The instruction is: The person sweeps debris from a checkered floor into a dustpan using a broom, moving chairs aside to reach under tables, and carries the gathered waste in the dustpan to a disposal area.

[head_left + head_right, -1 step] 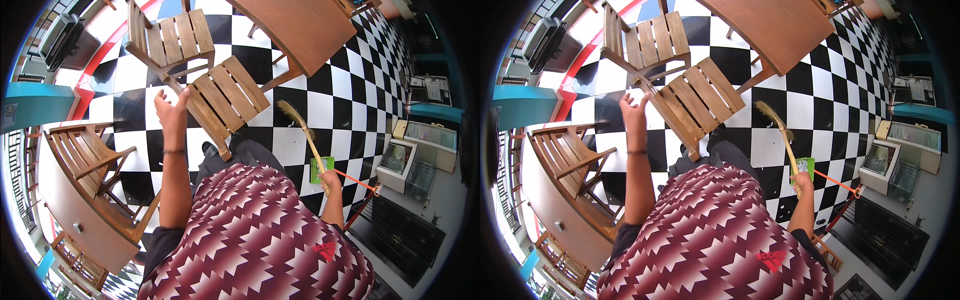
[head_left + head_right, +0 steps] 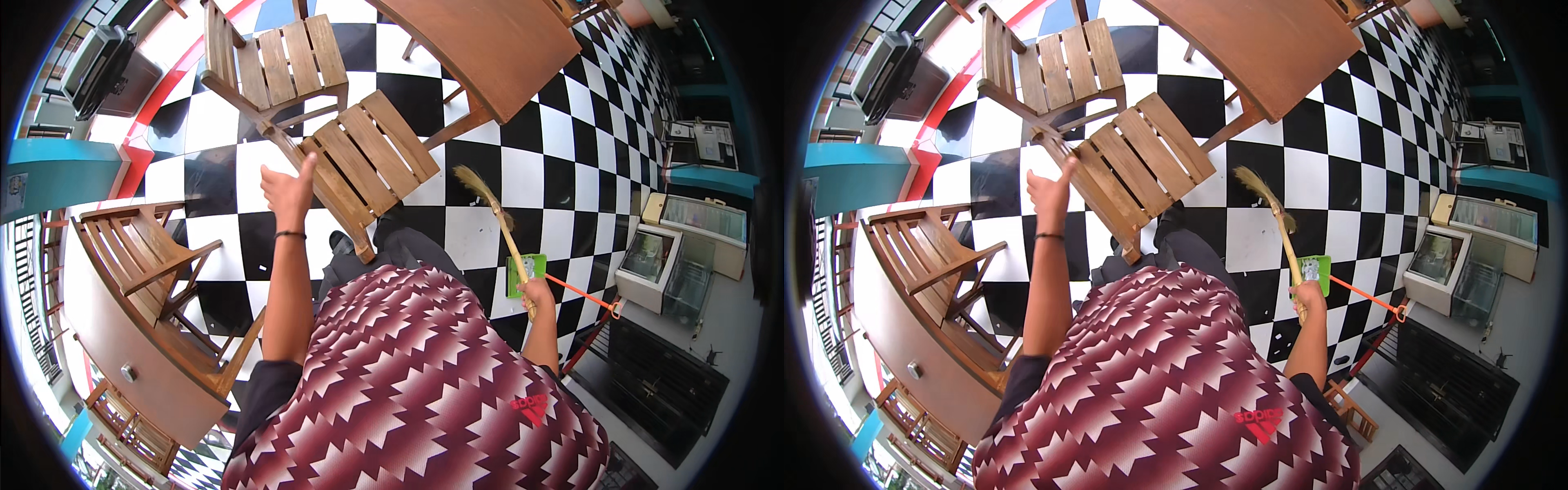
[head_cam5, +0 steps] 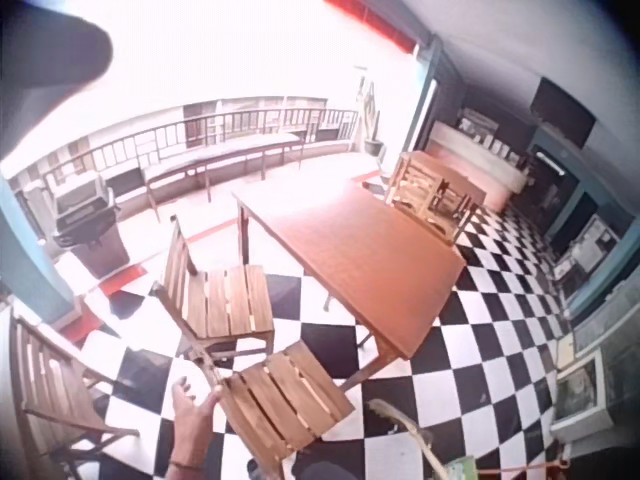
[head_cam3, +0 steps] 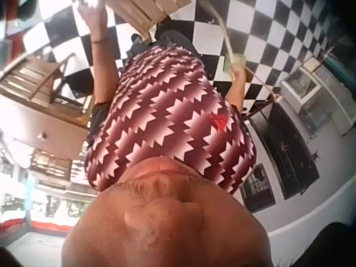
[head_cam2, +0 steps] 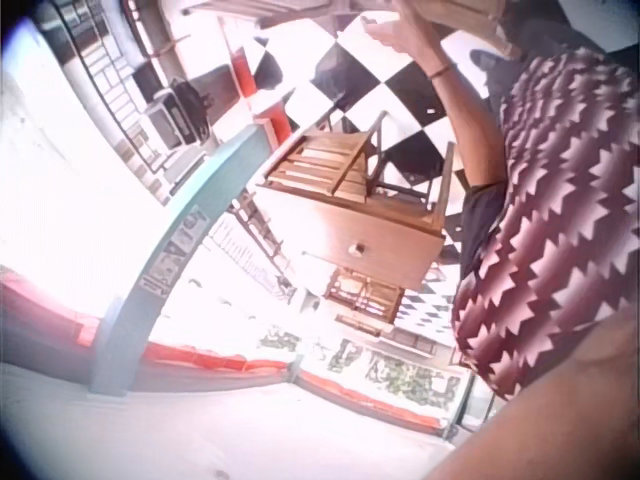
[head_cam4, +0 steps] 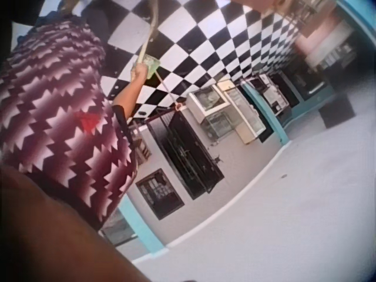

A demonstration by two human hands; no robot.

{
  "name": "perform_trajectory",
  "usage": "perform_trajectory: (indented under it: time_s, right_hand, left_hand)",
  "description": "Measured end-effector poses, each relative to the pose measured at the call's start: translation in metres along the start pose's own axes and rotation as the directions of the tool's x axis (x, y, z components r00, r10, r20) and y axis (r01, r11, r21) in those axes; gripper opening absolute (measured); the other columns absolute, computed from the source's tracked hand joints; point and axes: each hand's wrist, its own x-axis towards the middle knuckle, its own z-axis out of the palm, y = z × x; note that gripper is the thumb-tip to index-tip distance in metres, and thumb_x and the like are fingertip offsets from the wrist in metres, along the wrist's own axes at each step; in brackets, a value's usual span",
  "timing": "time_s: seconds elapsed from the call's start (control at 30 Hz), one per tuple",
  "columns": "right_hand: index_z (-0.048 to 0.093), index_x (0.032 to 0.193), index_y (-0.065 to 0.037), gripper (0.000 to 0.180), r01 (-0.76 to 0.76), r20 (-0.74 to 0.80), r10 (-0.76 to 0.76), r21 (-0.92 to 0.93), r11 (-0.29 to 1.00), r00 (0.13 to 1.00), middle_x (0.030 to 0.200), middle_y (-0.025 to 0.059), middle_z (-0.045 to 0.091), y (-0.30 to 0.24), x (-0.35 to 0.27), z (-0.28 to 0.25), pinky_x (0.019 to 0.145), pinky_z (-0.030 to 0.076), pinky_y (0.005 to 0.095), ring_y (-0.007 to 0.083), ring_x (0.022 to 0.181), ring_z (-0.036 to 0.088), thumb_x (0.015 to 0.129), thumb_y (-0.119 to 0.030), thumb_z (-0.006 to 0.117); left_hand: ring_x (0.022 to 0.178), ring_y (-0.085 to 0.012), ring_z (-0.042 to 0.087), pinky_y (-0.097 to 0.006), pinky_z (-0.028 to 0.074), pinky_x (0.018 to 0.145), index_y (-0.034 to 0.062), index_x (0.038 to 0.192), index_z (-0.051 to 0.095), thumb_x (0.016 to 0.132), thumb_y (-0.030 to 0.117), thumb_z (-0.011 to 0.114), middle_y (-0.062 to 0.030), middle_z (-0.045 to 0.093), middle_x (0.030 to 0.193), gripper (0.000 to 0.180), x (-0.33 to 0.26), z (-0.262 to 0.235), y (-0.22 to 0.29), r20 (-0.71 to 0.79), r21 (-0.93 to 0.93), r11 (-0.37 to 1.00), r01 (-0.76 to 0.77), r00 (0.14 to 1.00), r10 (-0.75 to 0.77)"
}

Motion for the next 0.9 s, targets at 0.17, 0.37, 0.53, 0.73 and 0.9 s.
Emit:
perform_trajectory:
  time_s: [0.17,0.37,0.53,0.73,0.9]
  right_hand:
    - [0.053,0.08,0.002,0.017,-0.083,0.035,0.081,0.068,0.994,0.996,0.057,0.0096,0.052,0.01,0.024,-0.014,0.036,0.041,0.0343,0.0198,0.043,0.052,0.078,-0.008,0.066]
    - [0.052,0.08,0.003,0.016,-0.125,0.093,0.112,0.152,0.98,0.989,0.057,0.0089,0.051,0.026,0.068,-0.042,0.037,0.04,0.034,0.0201,0.043,0.051,0.079,-0.006,0.066]
    - [0.051,0.079,-0.001,0.017,-0.118,0.086,0.107,0.142,0.983,0.991,0.058,0.008,0.051,0.005,0.08,-0.055,0.035,0.039,0.0325,0.0177,0.042,0.05,0.078,-0.008,0.066]
    - [0.052,0.085,-0.003,0.018,-0.099,0.12,0.079,0.169,0.981,0.99,0.06,0.006,0.051,-0.001,0.079,-0.068,0.037,0.04,0.0323,0.017,0.044,0.051,0.08,-0.012,0.066]
    - [0.052,0.088,-0.002,0.019,-0.086,0.149,0.054,0.214,0.973,0.987,0.061,0.0061,0.051,0.003,0.085,-0.059,0.038,0.042,0.0318,0.0171,0.044,0.051,0.08,-0.012,0.066]
  left_hand:
    - [0.1,-0.0406,0.058,-0.041,0.043,0.088,-0.0029,0.134,0.031,0.074,0.022,0.059,-0.0277,0.06,0.106,0.071,-0.013,0.111,-0.059,0.047,-0.171,0.976,0.134,0.991,-0.127]
    - [0.091,-0.034,0.063,-0.038,0.047,0.08,0.0013,0.112,0.054,0.07,0.009,0.055,-0.02,0.065,0.098,0.042,-0.03,0.123,-0.029,-0.078,-0.292,0.953,0.079,0.991,-0.106]
    - [0.089,-0.0302,0.063,-0.036,0.047,0.08,0.0004,0.114,0.054,0.068,0.005,0.054,-0.0176,0.065,0.098,0.047,-0.031,0.14,-0.017,-0.145,-0.391,0.916,0.094,0.976,-0.162]
    - [0.087,-0.0303,0.062,-0.037,0.047,0.079,-0.0005,0.11,0.056,0.066,0.004,0.053,-0.0174,0.064,0.096,0.044,-0.022,0.165,-0.001,-0.188,-0.465,0.88,0.095,0.961,-0.203]
    - [0.086,-0.0342,0.062,-0.038,0.046,0.08,-0.0004,0.108,0.056,0.066,0.009,0.055,-0.0199,0.064,0.095,0.043,-0.01,0.177,0.002,-0.206,-0.367,0.927,0.075,0.965,-0.159]
